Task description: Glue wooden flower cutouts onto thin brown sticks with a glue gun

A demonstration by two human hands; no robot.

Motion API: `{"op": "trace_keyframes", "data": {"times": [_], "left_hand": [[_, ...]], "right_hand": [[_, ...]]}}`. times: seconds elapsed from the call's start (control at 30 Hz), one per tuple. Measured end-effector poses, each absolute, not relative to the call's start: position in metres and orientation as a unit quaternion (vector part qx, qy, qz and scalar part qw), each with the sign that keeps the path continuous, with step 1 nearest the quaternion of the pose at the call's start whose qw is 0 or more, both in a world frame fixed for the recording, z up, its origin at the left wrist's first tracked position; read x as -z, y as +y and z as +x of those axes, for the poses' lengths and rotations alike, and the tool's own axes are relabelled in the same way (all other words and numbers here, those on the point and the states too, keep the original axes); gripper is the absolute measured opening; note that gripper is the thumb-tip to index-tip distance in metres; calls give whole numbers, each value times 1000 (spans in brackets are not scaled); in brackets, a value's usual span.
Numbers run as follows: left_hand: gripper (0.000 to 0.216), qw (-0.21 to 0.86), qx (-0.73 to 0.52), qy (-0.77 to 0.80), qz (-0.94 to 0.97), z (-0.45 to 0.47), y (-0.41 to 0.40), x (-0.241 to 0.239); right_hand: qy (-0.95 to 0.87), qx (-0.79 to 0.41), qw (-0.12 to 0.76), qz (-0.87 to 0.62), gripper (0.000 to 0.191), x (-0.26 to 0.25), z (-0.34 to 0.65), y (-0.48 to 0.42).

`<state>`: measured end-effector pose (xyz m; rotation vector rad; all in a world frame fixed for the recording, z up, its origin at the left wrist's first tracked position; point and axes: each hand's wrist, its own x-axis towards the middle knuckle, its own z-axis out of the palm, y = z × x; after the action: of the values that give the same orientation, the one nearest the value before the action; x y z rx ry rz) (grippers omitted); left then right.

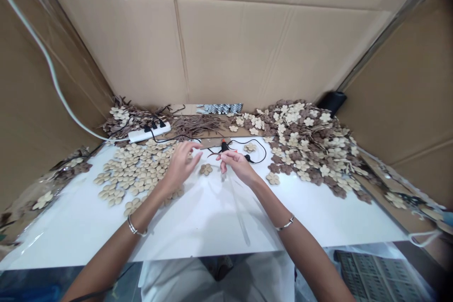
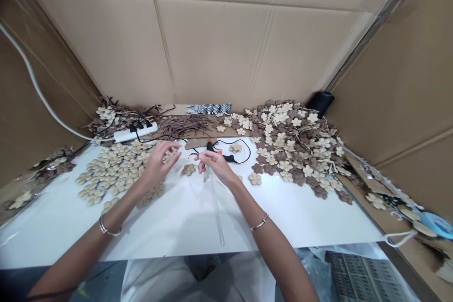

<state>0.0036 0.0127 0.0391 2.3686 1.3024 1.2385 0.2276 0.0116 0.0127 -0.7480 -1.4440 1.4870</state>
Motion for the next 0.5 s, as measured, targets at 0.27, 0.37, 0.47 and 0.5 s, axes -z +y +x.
{"op": "trace_keyframes", "data": {"times": [0.27, 0.37, 0.47, 0.5], "left_hand": [[15, -112, -378, 320, 862, 27, 8, -36], [14, -78, -398, 348, 846, 29, 8, -37], [12, 30, -437, 382, 814, 32, 6, -37], [11, 78, -451, 394, 797, 33, 5, -37]], "right_hand": [[-590, -612, 445, -281, 28, -11, 221, 8], [-580, -608, 457, -291, 28, -12, 219, 8], [-576, -578, 485, -316, 27, -12, 218, 7], [-577, -561, 496, -327, 26, -12, 217, 7]]}}
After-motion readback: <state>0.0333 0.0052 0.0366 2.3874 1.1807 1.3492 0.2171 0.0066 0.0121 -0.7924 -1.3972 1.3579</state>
